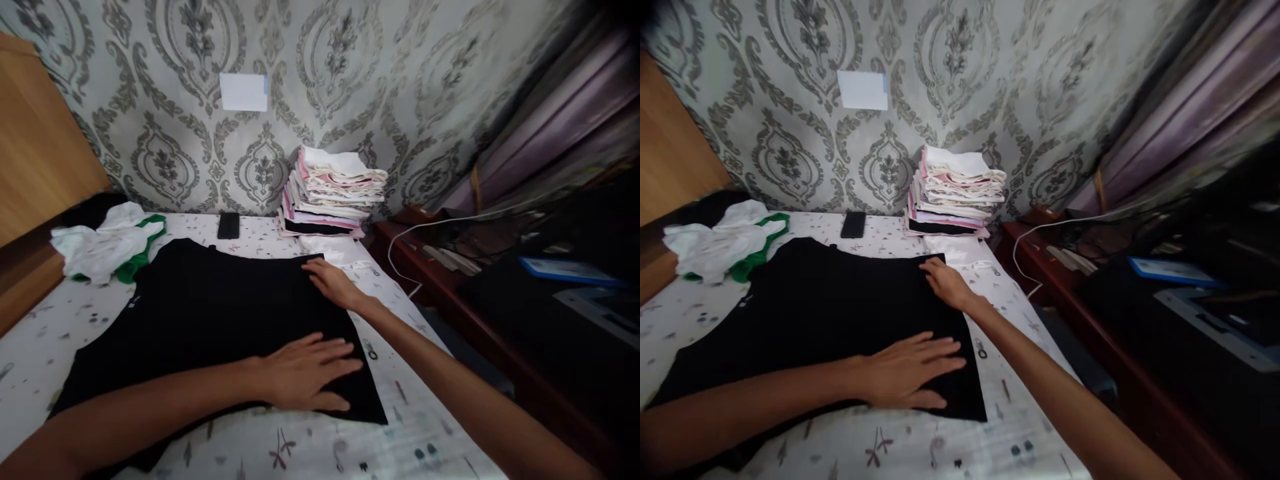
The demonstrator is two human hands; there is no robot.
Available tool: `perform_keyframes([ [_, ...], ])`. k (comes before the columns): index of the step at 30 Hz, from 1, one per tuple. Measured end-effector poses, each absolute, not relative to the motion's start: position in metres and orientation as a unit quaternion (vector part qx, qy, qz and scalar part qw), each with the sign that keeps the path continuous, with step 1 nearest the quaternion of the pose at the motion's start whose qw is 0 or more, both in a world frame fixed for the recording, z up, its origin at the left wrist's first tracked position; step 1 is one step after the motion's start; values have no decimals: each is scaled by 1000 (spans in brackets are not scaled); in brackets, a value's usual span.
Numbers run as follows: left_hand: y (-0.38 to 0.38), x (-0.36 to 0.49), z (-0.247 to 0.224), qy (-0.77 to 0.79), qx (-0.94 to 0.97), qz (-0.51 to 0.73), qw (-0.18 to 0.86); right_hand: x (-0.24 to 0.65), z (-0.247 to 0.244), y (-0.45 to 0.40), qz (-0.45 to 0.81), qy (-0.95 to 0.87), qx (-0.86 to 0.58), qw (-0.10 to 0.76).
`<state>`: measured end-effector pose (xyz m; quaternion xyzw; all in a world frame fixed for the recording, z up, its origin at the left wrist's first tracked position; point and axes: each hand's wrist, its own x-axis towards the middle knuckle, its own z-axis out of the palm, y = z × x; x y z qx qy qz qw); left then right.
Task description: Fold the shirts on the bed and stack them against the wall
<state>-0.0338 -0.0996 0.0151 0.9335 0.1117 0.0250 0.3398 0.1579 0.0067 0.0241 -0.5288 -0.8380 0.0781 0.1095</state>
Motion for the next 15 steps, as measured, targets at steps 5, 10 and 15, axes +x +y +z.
perform_keyframes([
  [5, -107, -3, -1, -43, 961, -29, 272, 134, 17, 72, 26, -831, -555, -21],
  [10, -49, -61, 9, 68, 959, 80, 264, 144, 12, 81, -7, -822, -567, -43],
  [15, 90, -210, 34, 648, 735, 161, 120, 149, 10, 87, -21, -824, -564, -48],
])
